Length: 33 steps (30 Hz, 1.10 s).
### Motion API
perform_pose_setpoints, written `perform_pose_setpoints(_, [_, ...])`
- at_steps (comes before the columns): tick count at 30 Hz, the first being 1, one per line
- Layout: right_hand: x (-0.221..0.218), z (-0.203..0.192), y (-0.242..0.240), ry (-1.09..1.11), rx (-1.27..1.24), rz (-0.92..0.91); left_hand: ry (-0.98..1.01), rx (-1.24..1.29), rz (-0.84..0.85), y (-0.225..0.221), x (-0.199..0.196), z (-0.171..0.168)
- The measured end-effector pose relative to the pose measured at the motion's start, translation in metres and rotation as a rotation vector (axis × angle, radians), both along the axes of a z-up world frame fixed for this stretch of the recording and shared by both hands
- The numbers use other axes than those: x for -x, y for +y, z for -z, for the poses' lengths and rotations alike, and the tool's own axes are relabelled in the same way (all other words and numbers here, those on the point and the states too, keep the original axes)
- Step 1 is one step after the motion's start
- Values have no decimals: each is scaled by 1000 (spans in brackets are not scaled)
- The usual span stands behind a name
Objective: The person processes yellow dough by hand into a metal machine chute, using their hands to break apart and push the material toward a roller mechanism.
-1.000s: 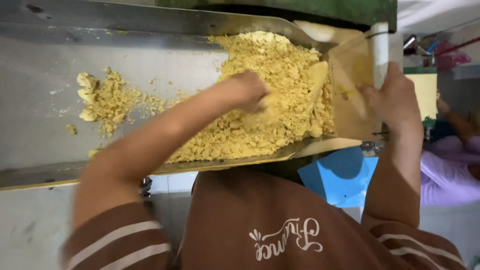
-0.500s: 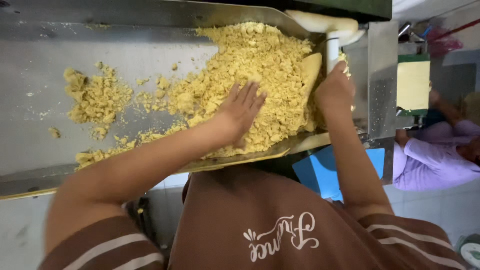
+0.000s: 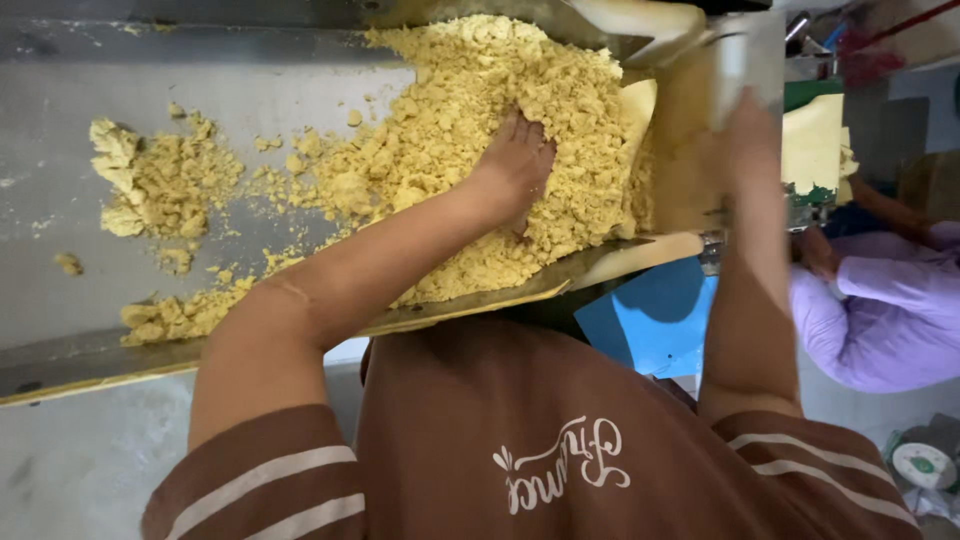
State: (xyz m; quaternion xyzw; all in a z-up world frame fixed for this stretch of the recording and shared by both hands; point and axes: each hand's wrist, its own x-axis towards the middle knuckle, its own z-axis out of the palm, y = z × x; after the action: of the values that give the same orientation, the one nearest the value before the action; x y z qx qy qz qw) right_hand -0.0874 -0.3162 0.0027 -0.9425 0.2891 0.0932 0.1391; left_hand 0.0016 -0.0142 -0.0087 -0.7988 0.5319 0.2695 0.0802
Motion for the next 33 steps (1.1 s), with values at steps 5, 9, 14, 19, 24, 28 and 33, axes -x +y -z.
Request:
perform_pose_setpoints(5, [-21, -5, 80, 47, 2, 130, -13, 127, -30, -10, -3, 8])
perform_pose_setpoints(9, [-19, -17, 98, 28, -63, 222, -118, 502, -34, -28, -2, 80])
perform_pose_setpoints(14, [-6, -55, 58, -52, -199, 192, 76, 530, -59, -19, -9, 33])
perform_pose_setpoints(19, [9, -101, 63, -138, -108, -10, 260, 172, 13, -4, -3, -7])
perform_pose_setpoints(24, [-5, -68, 70, -19, -79, -57, 181, -54, 133, 14, 2, -36])
perform_pose_setpoints(28, [-15, -37, 65, 12, -137, -30, 288, -90, -129, 59, -28, -125])
perform_pose_setpoints(33, [-22, -76, 134, 37, -117, 193, 74, 313, -538, 75, -76, -43])
